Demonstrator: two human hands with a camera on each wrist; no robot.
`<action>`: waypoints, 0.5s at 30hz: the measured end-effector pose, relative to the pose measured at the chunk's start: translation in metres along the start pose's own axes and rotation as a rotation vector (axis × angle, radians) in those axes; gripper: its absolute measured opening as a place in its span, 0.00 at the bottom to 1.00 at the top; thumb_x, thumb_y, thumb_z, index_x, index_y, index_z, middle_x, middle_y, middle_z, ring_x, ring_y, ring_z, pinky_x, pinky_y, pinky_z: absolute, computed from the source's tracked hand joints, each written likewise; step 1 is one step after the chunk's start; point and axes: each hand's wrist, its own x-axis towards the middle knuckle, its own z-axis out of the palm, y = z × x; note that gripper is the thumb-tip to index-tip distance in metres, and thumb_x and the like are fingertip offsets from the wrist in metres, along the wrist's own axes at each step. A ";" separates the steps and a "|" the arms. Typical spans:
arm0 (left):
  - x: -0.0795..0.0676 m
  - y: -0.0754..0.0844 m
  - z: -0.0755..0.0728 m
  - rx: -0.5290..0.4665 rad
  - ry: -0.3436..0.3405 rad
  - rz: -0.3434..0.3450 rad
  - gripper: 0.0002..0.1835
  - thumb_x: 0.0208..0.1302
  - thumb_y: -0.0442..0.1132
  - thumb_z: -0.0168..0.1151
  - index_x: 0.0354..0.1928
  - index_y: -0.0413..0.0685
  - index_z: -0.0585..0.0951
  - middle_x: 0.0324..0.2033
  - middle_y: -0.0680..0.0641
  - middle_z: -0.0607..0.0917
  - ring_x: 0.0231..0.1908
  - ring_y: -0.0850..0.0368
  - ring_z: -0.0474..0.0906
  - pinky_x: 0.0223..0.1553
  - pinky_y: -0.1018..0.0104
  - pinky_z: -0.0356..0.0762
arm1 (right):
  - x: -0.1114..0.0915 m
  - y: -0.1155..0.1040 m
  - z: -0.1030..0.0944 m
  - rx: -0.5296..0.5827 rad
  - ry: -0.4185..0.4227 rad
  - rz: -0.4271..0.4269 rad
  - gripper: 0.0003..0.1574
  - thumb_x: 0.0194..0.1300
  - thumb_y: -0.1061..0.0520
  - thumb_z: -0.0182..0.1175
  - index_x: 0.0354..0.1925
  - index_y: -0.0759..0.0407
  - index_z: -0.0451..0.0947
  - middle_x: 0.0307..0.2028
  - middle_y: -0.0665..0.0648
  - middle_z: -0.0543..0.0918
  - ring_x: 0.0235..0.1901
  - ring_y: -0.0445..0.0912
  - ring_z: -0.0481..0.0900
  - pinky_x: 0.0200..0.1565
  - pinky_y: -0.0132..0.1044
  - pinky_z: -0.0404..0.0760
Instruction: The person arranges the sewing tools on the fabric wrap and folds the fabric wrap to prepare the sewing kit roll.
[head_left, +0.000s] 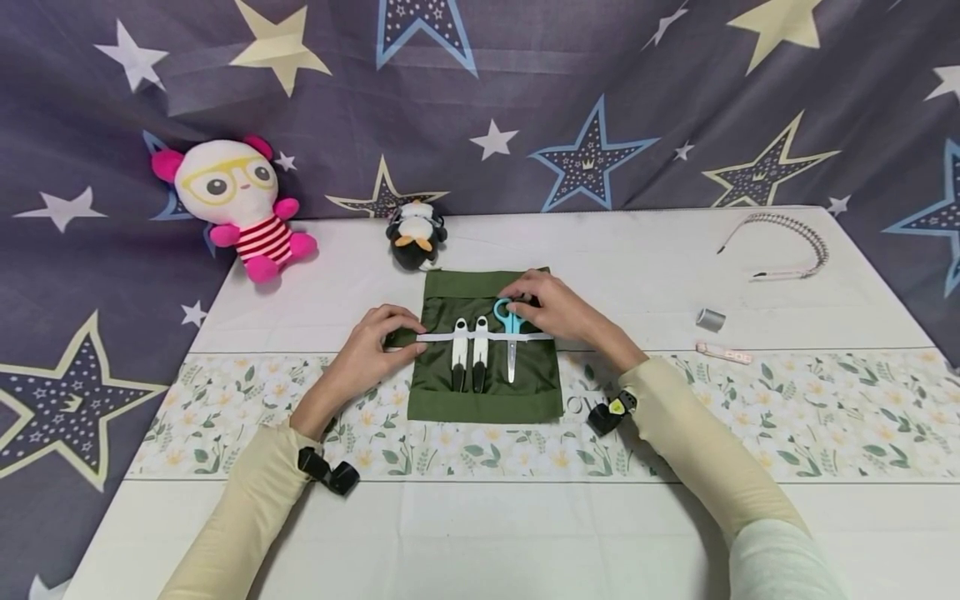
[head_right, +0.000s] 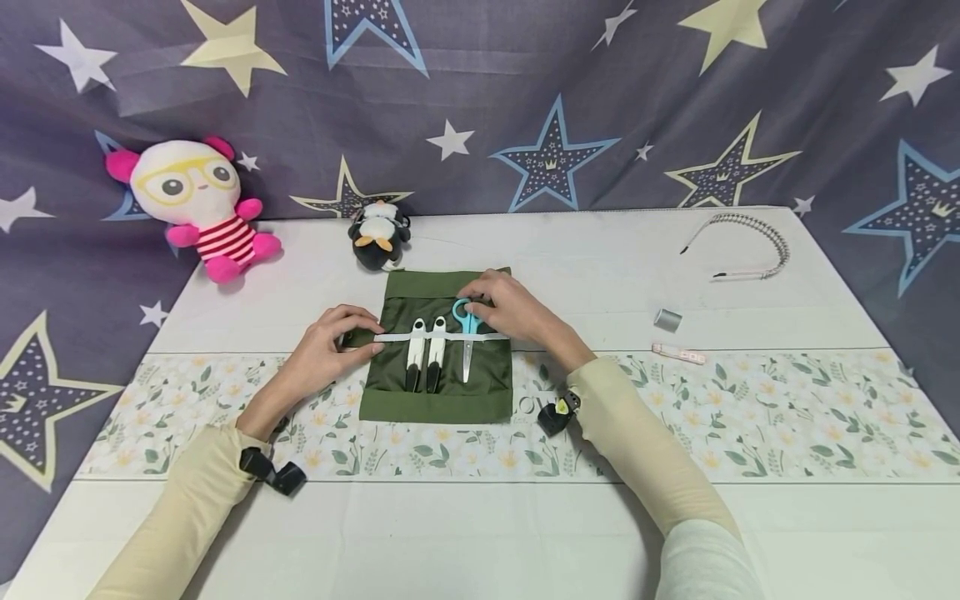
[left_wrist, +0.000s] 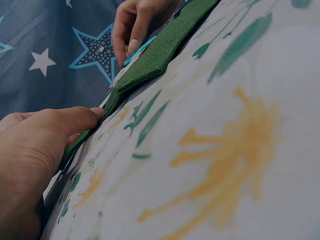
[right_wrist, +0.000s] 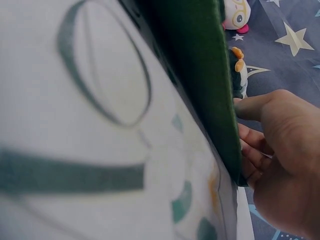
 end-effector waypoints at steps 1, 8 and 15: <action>0.000 0.000 0.000 0.001 0.000 0.000 0.13 0.68 0.42 0.72 0.52 0.49 0.87 0.58 0.46 0.78 0.61 0.45 0.69 0.64 0.40 0.66 | 0.000 0.000 0.000 -0.001 0.002 -0.001 0.17 0.78 0.62 0.58 0.60 0.67 0.82 0.56 0.64 0.80 0.52 0.54 0.77 0.48 0.48 0.77; 0.000 0.001 0.000 0.001 0.000 -0.010 0.13 0.68 0.43 0.72 0.52 0.49 0.87 0.59 0.47 0.78 0.62 0.46 0.69 0.64 0.40 0.66 | 0.000 0.000 0.000 -0.014 0.002 0.004 0.18 0.77 0.62 0.61 0.60 0.67 0.81 0.55 0.64 0.79 0.50 0.54 0.77 0.49 0.49 0.78; 0.000 0.000 0.001 0.003 0.005 0.000 0.14 0.69 0.43 0.72 0.53 0.49 0.87 0.59 0.47 0.78 0.61 0.45 0.69 0.63 0.40 0.67 | -0.001 -0.001 -0.001 0.001 0.005 0.011 0.19 0.77 0.61 0.60 0.61 0.68 0.80 0.54 0.65 0.79 0.51 0.55 0.77 0.51 0.48 0.79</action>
